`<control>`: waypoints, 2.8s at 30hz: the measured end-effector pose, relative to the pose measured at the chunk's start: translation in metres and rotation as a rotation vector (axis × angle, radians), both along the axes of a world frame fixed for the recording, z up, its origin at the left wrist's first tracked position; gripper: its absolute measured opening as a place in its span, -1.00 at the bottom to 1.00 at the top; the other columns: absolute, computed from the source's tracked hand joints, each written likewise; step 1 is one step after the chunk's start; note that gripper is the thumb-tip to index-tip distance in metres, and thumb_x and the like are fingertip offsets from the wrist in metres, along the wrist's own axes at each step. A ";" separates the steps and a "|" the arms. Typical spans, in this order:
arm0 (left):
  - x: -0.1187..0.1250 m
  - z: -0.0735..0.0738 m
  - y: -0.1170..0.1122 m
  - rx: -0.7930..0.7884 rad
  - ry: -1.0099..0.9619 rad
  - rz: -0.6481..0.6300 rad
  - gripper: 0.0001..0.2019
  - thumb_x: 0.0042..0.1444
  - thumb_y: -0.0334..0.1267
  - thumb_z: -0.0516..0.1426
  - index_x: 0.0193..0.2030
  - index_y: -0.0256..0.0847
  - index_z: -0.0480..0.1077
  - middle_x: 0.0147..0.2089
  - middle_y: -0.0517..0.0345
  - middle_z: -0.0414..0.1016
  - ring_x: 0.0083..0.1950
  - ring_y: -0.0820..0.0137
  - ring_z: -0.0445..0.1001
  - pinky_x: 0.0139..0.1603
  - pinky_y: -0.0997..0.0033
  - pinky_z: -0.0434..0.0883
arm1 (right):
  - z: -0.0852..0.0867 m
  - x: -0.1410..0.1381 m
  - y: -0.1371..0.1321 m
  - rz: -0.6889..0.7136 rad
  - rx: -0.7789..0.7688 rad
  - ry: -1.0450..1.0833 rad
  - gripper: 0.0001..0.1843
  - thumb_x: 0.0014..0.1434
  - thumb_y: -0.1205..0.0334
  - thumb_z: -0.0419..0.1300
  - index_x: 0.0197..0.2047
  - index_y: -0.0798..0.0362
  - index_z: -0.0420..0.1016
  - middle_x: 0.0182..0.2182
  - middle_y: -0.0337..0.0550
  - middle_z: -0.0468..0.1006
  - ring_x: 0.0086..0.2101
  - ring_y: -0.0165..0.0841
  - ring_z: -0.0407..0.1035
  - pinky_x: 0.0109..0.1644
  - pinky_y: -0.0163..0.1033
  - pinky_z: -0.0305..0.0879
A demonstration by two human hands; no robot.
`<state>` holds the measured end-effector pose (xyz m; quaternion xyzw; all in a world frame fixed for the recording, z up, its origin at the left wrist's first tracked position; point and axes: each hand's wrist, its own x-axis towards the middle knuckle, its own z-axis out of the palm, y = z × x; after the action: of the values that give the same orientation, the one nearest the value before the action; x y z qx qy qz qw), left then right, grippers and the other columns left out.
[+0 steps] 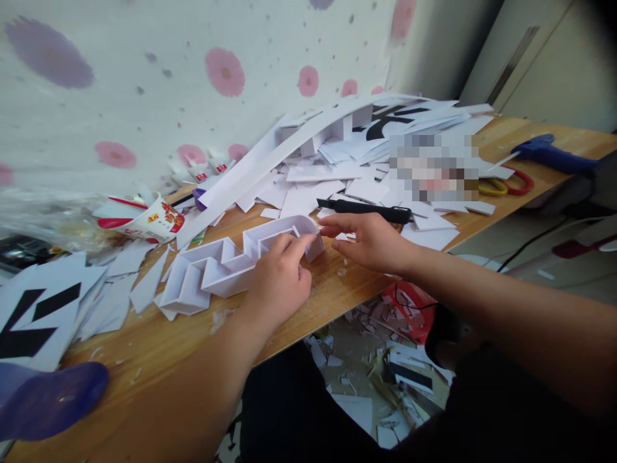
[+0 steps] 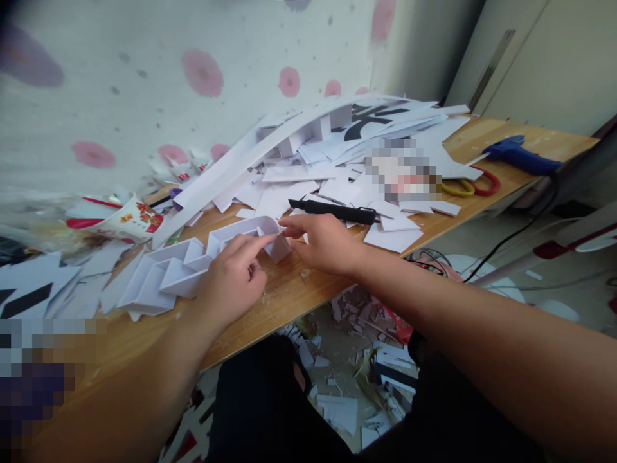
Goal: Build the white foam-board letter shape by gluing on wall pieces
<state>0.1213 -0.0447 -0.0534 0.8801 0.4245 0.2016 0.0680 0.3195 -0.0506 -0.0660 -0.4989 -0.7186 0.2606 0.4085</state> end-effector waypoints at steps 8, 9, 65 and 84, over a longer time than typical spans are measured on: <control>0.001 0.001 -0.001 -0.037 0.033 0.025 -0.43 -0.01 -0.53 -0.02 0.18 -0.17 0.30 -0.05 0.03 0.37 -0.23 0.35 0.41 -0.14 0.24 0.40 | 0.000 0.001 0.000 0.017 -0.003 -0.002 -0.54 0.09 0.39 0.16 0.09 0.09 0.49 -0.08 -0.06 0.62 -0.08 -0.26 0.51 0.08 -0.12 0.40; 0.001 0.002 -0.001 -0.044 0.044 0.030 -0.43 -0.01 -0.53 -0.01 0.18 -0.17 0.30 -0.05 0.03 0.37 -0.24 0.36 0.40 -0.15 0.24 0.40 | -0.001 0.000 0.000 0.022 -0.002 -0.001 -0.54 0.09 0.39 0.16 0.09 0.08 0.48 -0.08 -0.06 0.62 -0.07 -0.26 0.51 0.08 -0.12 0.40; 0.010 0.004 0.003 -0.083 0.130 0.066 -0.37 0.03 -0.55 -0.01 0.28 -0.09 0.23 -0.08 0.00 0.39 -0.07 0.24 0.42 -0.01 0.15 0.40 | -0.005 0.039 0.001 -0.090 0.020 -0.881 -0.82 0.20 0.28 0.11 -0.37 0.08 0.52 -0.29 0.05 0.54 -0.29 -0.18 0.43 -0.34 -0.19 0.24; 0.006 0.001 0.007 -0.081 0.084 0.020 -0.37 0.04 -0.56 -0.02 0.27 -0.08 0.23 -0.06 0.01 0.40 -0.05 0.26 0.42 0.02 0.14 0.39 | -0.008 0.025 0.014 0.128 0.220 -0.294 -0.73 0.28 0.26 0.05 -0.11 0.09 0.56 -0.17 -0.07 0.64 -0.18 -0.32 0.48 -0.07 -0.26 0.31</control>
<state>0.1274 -0.0380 -0.0528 0.8800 0.4435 0.1480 0.0838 0.3447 -0.0369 -0.0739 -0.4374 -0.8249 0.1300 0.3337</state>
